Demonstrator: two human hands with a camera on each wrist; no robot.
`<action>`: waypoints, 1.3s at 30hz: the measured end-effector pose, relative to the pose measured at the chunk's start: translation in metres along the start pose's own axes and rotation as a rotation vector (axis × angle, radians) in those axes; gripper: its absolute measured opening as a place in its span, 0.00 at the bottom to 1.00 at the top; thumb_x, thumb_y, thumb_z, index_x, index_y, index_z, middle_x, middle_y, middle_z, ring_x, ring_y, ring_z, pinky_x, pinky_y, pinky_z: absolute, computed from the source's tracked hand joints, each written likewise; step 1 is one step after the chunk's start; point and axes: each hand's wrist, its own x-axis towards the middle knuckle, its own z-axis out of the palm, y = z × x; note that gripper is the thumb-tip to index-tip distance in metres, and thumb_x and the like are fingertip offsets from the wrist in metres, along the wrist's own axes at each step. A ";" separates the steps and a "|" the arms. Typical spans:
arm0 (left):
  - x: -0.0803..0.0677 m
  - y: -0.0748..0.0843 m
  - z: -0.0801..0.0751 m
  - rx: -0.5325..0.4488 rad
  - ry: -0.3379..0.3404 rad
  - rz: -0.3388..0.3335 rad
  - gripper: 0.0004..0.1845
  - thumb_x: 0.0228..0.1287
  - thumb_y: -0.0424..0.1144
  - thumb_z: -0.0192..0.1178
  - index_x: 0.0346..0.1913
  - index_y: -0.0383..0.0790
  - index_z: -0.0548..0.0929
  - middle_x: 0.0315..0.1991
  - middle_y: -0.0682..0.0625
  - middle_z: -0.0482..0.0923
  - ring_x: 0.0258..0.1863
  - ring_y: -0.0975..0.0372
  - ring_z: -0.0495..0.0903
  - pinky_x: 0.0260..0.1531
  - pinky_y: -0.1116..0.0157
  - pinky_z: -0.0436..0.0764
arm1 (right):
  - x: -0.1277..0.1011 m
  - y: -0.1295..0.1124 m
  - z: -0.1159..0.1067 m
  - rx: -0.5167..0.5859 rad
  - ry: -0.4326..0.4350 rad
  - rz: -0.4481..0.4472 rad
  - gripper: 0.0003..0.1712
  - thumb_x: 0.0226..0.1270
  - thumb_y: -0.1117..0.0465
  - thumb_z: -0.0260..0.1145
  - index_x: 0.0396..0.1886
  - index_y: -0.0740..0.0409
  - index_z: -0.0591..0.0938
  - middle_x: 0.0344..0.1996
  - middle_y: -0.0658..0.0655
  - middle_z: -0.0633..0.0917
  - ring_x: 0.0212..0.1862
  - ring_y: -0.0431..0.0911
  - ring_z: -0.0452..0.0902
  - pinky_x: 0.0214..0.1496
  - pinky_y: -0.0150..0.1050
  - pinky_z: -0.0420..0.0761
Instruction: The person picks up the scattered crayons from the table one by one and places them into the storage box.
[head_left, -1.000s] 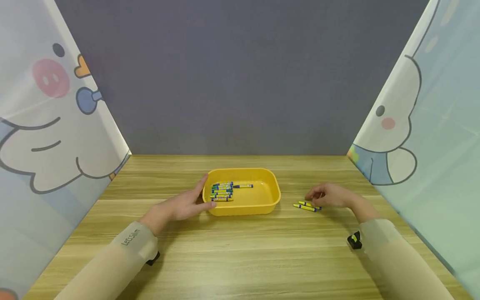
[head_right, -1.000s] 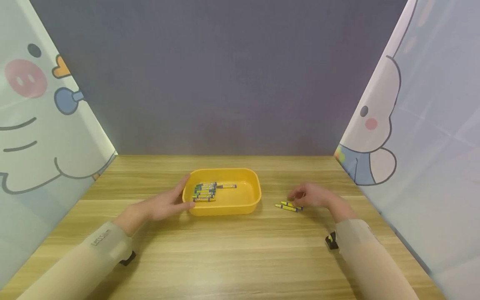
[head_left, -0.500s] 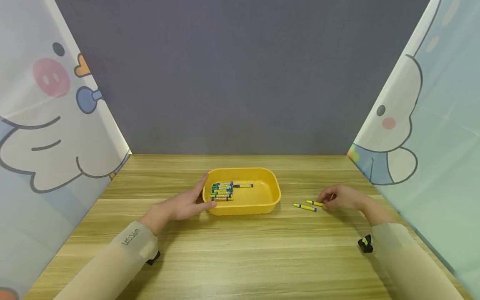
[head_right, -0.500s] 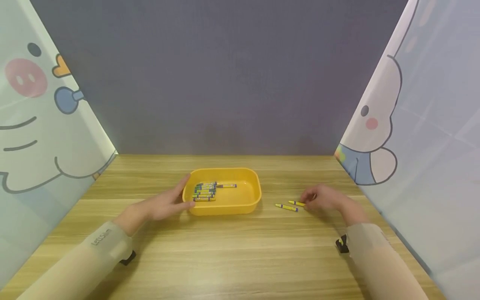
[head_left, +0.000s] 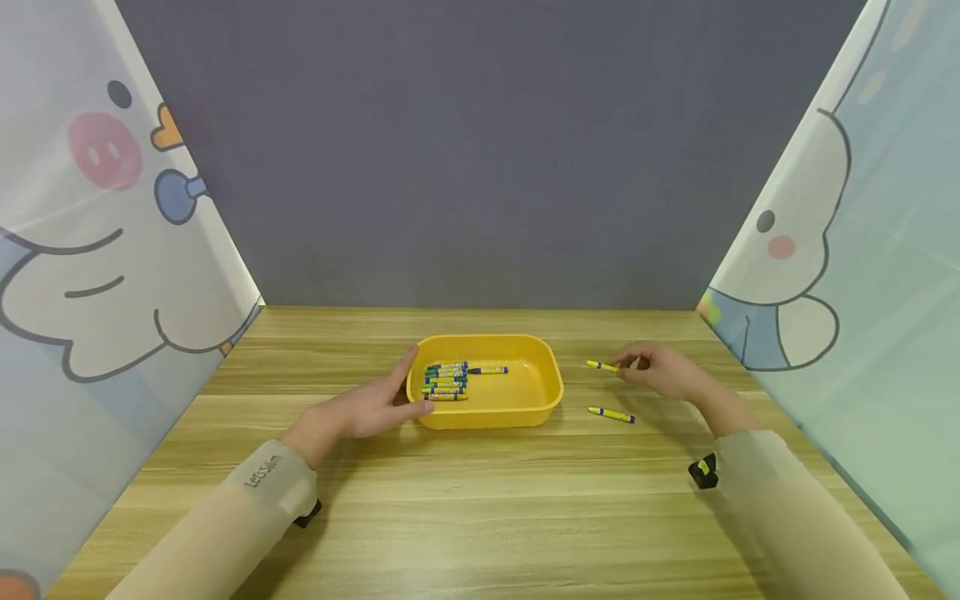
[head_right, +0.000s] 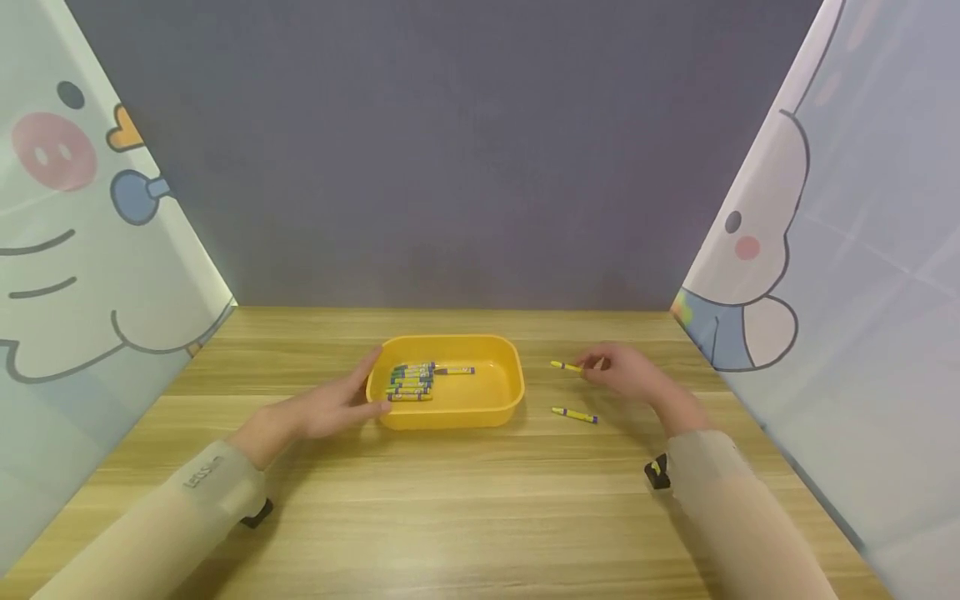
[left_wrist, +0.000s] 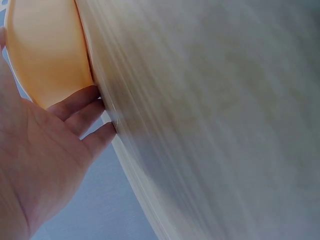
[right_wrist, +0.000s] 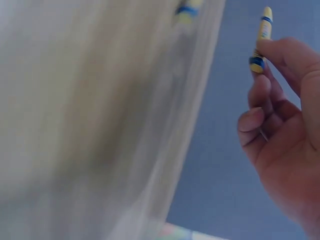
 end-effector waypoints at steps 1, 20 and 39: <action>0.000 0.000 0.000 -0.001 -0.001 -0.002 0.61 0.77 0.75 0.54 0.90 0.58 0.25 0.85 0.34 0.63 0.81 0.43 0.70 0.81 0.40 0.67 | 0.005 -0.006 0.000 0.002 0.010 0.000 0.15 0.81 0.59 0.69 0.61 0.57 0.90 0.47 0.56 0.89 0.35 0.43 0.75 0.35 0.37 0.77; 0.002 0.002 0.002 -0.011 -0.017 -0.012 0.61 0.76 0.77 0.53 0.90 0.58 0.24 0.86 0.35 0.60 0.83 0.43 0.67 0.82 0.40 0.65 | 0.088 -0.114 0.066 0.105 -0.004 -0.191 0.13 0.79 0.62 0.70 0.57 0.56 0.92 0.47 0.56 0.87 0.37 0.45 0.73 0.40 0.38 0.75; 0.002 0.001 0.000 -0.004 -0.008 -0.005 0.62 0.78 0.75 0.54 0.91 0.48 0.27 0.86 0.32 0.58 0.83 0.41 0.67 0.82 0.39 0.65 | 0.111 -0.123 0.103 -0.036 -0.083 -0.145 0.12 0.81 0.60 0.68 0.57 0.46 0.93 0.52 0.51 0.88 0.45 0.43 0.80 0.54 0.43 0.82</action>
